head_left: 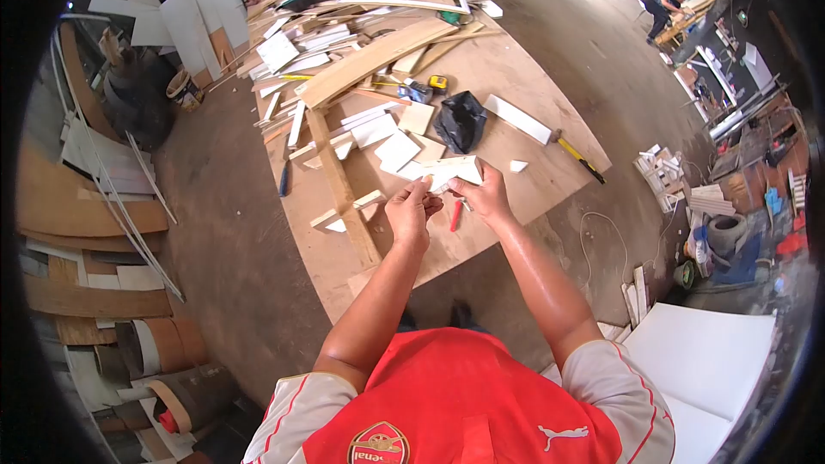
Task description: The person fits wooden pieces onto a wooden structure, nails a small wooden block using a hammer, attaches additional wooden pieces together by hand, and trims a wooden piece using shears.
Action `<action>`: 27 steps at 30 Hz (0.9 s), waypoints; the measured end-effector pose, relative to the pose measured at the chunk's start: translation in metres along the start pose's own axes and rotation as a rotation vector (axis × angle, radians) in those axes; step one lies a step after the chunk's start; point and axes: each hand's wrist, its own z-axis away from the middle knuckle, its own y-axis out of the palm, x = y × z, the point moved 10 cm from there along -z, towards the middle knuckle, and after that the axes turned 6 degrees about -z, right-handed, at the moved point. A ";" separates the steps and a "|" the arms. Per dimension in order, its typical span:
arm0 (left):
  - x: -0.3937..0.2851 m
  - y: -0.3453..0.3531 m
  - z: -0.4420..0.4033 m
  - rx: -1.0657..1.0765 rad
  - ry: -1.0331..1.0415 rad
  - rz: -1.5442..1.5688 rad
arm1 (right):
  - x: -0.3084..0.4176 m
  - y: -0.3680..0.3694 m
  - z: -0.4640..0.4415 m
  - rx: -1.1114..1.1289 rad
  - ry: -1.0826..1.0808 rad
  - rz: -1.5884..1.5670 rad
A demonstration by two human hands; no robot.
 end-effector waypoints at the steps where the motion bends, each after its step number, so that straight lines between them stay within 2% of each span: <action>1: 0.009 0.013 0.006 0.019 -0.007 -0.017 | 0.003 -0.015 0.010 -0.024 0.027 -0.060; 5: 0.024 0.060 0.037 0.131 -0.050 -0.204 | 0.011 -0.074 0.043 -0.175 0.167 -0.193; 6: 0.029 0.066 0.041 0.157 -0.036 -0.340 | 0.004 -0.089 0.050 -0.213 0.197 -0.244; 9: 0.062 0.079 0.033 0.302 0.160 -0.299 | -0.001 -0.117 0.074 -0.197 0.335 -0.329; 13: 0.083 0.118 0.067 0.563 0.146 -0.081 | 0.009 -0.130 0.101 -0.189 0.396 -0.401; 14: 0.089 0.120 0.068 0.582 0.151 -0.120 | 0.007 -0.133 0.106 -0.185 0.408 -0.404; 17: 0.101 0.126 0.077 0.550 0.074 -0.139 | -0.002 -0.140 0.117 -0.176 0.464 -0.393; 20: 0.102 0.123 0.085 0.478 0.101 -0.152 | -0.001 -0.142 0.122 -0.205 0.463 -0.355; 24: 0.101 0.120 0.094 0.515 0.233 -0.146 | 0.000 -0.141 0.122 -0.249 0.445 -0.352; 27: 0.094 0.115 0.094 0.490 0.304 -0.297 | -0.012 -0.133 0.123 -0.224 0.479 -0.397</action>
